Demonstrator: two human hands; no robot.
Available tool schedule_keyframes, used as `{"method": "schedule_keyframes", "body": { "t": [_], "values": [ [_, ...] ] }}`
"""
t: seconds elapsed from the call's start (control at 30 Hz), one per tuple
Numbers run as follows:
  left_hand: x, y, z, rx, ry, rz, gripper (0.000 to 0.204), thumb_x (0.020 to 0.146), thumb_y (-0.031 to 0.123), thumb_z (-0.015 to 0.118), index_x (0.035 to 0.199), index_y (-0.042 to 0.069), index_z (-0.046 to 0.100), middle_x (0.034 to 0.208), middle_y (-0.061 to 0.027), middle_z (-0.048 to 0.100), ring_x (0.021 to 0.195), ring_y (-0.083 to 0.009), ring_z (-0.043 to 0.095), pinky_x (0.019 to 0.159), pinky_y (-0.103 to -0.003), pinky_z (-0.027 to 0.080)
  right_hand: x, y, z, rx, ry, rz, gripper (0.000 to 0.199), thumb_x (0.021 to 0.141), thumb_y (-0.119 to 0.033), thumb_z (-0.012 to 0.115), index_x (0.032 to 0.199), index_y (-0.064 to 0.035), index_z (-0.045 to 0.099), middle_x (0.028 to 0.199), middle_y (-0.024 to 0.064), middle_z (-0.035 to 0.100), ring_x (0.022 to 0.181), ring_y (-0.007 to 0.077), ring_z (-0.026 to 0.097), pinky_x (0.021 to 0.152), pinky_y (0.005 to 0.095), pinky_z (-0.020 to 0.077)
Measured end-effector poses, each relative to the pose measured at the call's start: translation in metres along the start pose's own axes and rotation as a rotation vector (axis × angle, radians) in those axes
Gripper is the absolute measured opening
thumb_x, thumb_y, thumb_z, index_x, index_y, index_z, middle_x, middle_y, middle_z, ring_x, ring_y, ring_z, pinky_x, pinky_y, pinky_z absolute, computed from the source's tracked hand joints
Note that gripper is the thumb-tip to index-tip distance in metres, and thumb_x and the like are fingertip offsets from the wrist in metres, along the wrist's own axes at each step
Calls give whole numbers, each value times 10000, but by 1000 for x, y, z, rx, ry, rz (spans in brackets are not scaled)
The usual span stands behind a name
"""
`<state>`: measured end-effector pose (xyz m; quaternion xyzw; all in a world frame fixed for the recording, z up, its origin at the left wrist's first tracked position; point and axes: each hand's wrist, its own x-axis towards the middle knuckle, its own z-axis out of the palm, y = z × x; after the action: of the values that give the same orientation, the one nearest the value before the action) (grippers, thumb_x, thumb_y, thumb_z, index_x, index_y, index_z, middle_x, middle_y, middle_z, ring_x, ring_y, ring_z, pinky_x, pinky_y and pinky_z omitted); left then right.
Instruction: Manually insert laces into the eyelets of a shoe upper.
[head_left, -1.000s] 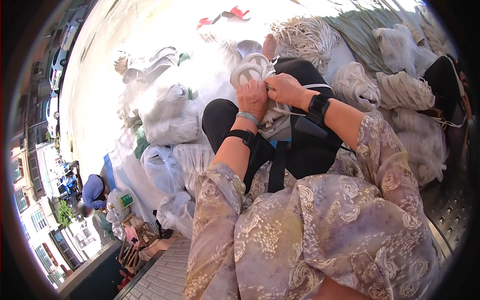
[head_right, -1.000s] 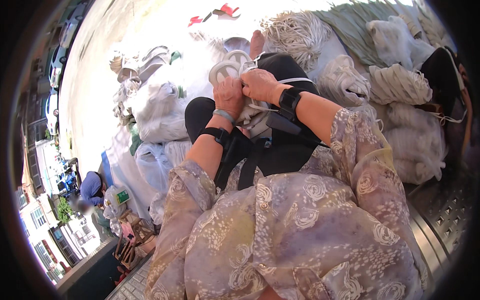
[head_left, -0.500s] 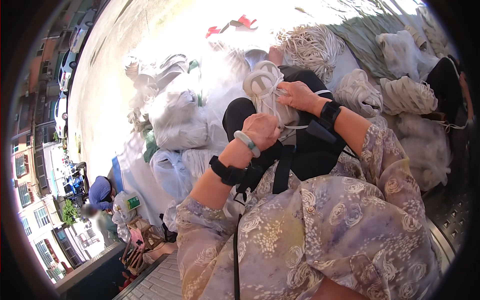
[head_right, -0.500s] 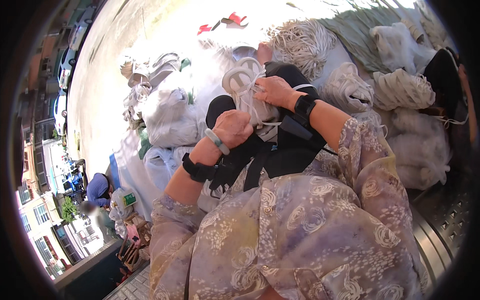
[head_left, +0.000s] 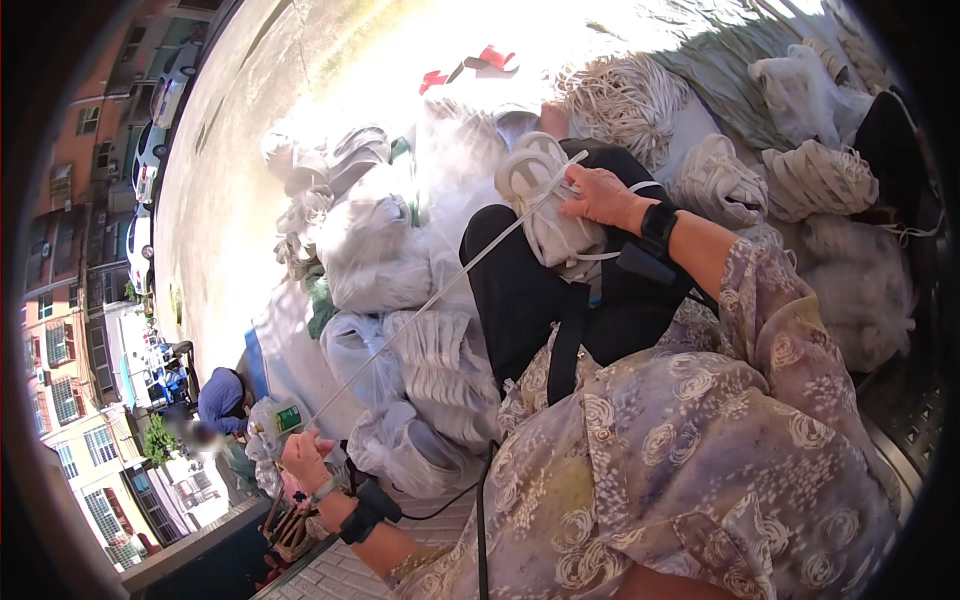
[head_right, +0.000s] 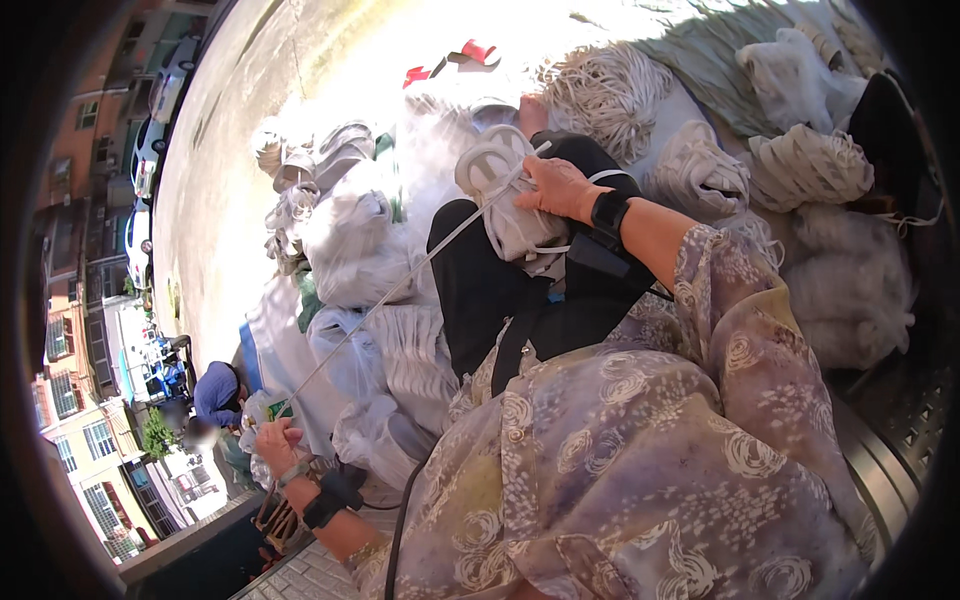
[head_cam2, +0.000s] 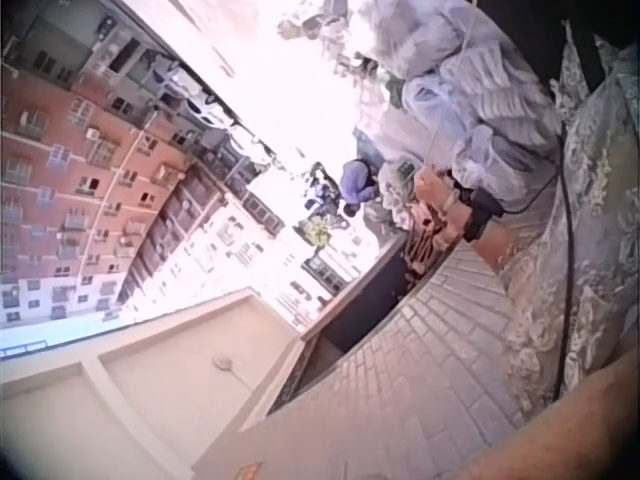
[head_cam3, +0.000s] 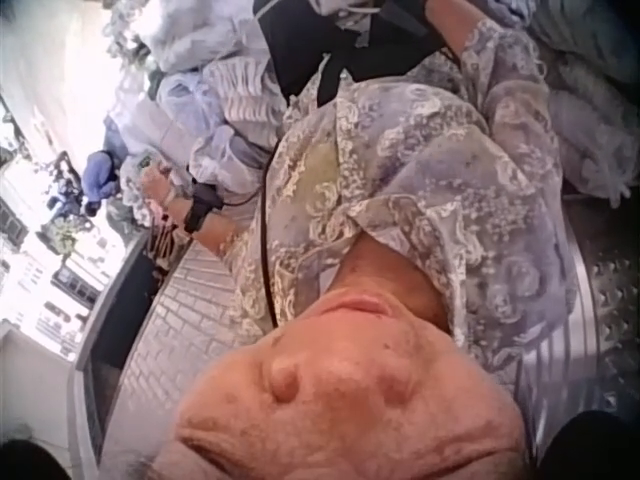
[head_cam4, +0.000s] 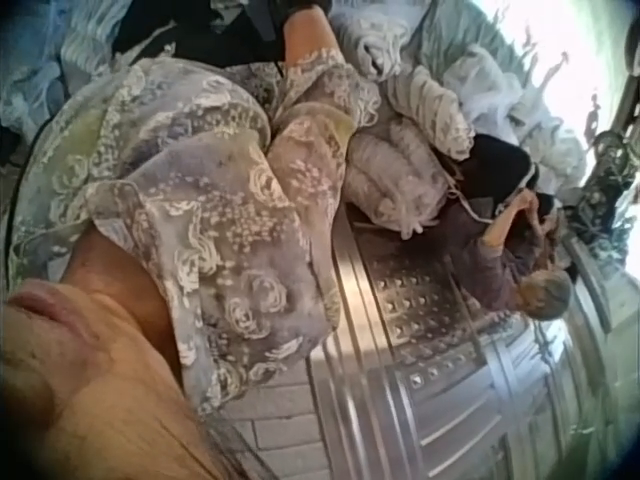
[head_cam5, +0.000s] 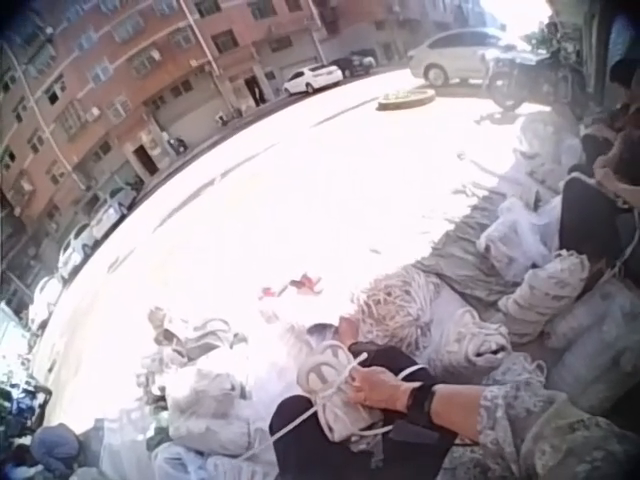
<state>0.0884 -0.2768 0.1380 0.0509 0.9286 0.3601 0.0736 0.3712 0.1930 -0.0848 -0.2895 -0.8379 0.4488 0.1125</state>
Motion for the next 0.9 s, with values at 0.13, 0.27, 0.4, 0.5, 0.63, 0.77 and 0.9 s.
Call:
{"method": "schedule_keyframes", "body": {
  "t": [0.13,0.27,0.4,0.5,0.63,0.77,0.9],
  "values": [
    [-18,58,8,-742,-109,207,161,818,125,523,730,-6,553,806,-115,609,579,-147,558,594,-323,505,-1,-7,5,-7,0,-26,446,705,-346,640,942,10,509,889,245,592,903,386,563,776,422,425],
    [-10,120,26,-1252,-600,481,156,843,98,519,710,19,499,1133,-213,544,673,-147,511,719,-313,486,-10,-14,0,-144,75,-90,239,825,-236,503,868,-1,489,817,234,588,840,401,562,709,465,421],
    [-12,182,60,-1462,-906,679,239,862,88,495,647,49,400,1083,-202,553,670,-146,475,761,-339,441,-19,-29,-21,-76,138,-129,183,847,-193,463,874,-22,522,778,205,590,789,400,565,683,455,431],
    [-33,217,79,-1508,-936,695,275,872,84,480,632,82,347,870,-134,537,652,-147,459,693,-307,398,-35,-57,-40,42,127,-129,170,842,-182,485,868,-31,560,777,183,594,773,383,568,676,426,440],
    [-45,220,125,-1327,-796,547,304,938,284,419,704,91,447,808,-146,591,548,-198,531,558,-329,451,-56,-87,-49,178,169,-368,141,792,-144,583,848,-20,623,791,121,603,767,301,590,681,350,453],
    [-75,202,224,-1092,-1033,173,201,889,246,541,847,49,541,799,-116,621,624,-193,623,617,-326,524,-69,-93,-46,394,150,-312,174,776,-117,614,916,-19,643,768,66,609,704,158,586,653,281,450],
    [-114,197,290,-931,-1192,111,112,843,91,581,914,45,508,801,-90,617,631,-172,622,613,-301,524,-72,-95,-47,784,133,-56,143,807,-79,596,921,5,616,708,-31,555,660,14,470,578,189,397]
  ]
}}
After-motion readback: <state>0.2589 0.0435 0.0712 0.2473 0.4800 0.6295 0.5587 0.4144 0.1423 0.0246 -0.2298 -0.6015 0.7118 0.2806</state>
